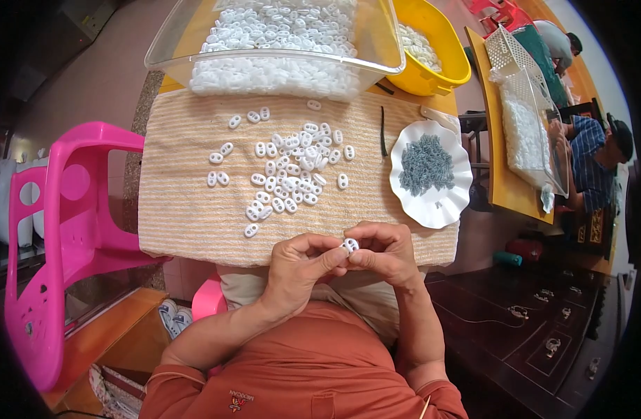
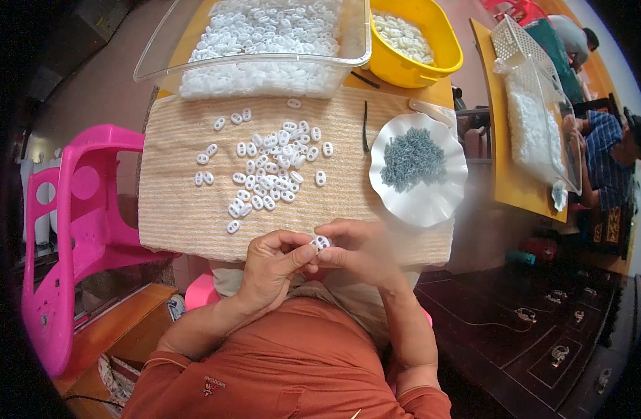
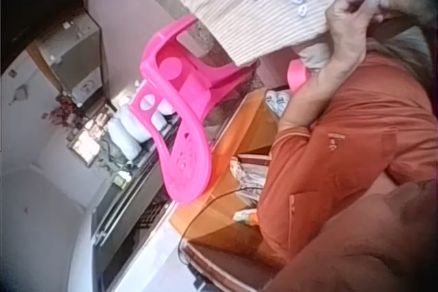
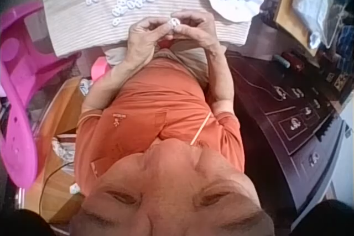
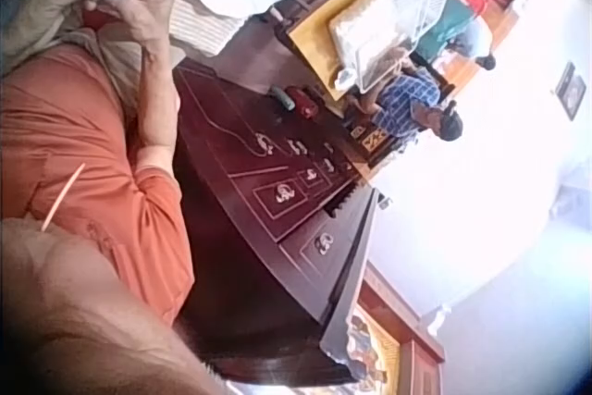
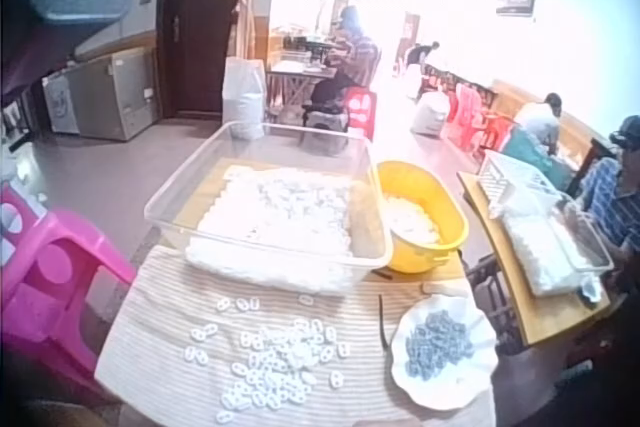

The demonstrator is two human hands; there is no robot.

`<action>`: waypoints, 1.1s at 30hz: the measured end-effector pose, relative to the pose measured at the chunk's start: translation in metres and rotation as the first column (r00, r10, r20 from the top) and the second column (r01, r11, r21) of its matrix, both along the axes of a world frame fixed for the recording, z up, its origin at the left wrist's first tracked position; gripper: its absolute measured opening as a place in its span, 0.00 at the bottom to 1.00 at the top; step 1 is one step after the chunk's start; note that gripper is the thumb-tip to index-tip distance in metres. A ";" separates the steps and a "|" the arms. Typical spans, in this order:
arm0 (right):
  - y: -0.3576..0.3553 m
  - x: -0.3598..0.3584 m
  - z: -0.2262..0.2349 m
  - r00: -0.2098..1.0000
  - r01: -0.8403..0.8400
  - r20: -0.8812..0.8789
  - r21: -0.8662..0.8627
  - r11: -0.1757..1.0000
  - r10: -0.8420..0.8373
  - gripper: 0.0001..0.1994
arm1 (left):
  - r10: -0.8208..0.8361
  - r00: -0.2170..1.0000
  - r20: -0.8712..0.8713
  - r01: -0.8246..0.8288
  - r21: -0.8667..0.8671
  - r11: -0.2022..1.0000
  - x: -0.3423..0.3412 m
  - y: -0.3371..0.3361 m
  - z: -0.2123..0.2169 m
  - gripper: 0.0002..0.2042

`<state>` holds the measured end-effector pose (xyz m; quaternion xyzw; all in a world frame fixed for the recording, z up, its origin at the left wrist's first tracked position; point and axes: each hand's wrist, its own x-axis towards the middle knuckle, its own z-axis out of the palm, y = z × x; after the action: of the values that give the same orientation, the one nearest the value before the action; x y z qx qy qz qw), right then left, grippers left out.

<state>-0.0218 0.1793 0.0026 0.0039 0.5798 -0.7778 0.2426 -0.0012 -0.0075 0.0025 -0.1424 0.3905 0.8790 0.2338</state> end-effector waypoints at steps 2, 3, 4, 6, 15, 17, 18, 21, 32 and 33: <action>0.000 0.000 -0.001 1.000 0.001 -0.004 -0.004 1.000 -0.001 0.15 | -0.001 1.000 -0.001 0.001 0.007 1.000 0.000 0.000 0.001 0.08; 0.001 0.000 -0.002 1.000 0.003 -0.008 -0.007 1.000 -0.003 0.15 | -0.007 1.000 0.007 0.007 0.013 1.000 0.000 -0.001 0.002 0.08; 0.000 0.000 -0.001 1.000 0.003 -0.007 -0.008 1.000 -0.003 0.15 | -0.014 1.000 0.016 0.013 0.018 1.000 0.000 -0.001 0.002 0.08; -0.001 0.000 -0.001 1.000 0.006 -0.023 -0.037 0.999 -0.007 0.15 | -0.015 1.000 0.016 0.015 0.018 1.000 0.000 -0.001 0.002 0.08; -0.001 0.003 -0.003 0.999 0.020 -0.046 -0.034 0.999 -0.022 0.14 | -0.032 0.999 0.033 0.030 0.041 0.999 -0.001 -0.001 0.001 0.08; -0.002 0.003 -0.002 0.998 0.027 -0.054 -0.038 0.999 -0.029 0.14 | -0.033 0.999 0.039 0.031 0.055 0.998 -0.001 0.000 0.001 0.08; -0.002 0.004 -0.002 0.997 0.032 -0.062 -0.041 0.999 -0.034 0.14 | -0.034 0.998 0.047 0.031 0.051 0.998 -0.001 -0.001 0.001 0.08; -0.003 0.005 -0.003 0.994 0.045 -0.102 -0.010 0.999 -0.046 0.14 | -0.033 0.998 0.052 0.030 0.046 0.998 0.000 -0.001 0.001 0.08; -0.006 0.005 0.000 0.994 0.067 -0.082 -0.058 0.996 -0.072 0.14 | -0.031 0.999 0.038 0.029 0.068 0.997 0.001 0.000 -0.001 0.08; -0.007 0.005 0.002 0.995 0.068 -0.074 -0.062 0.996 -0.072 0.14 | -0.036 0.999 0.038 0.032 0.081 0.996 0.001 0.000 -0.002 0.07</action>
<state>-0.0169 0.1727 0.0046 -0.0126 0.5649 -0.8022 0.1928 -0.0002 -0.0078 0.0002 -0.1433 0.3523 0.8870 0.2619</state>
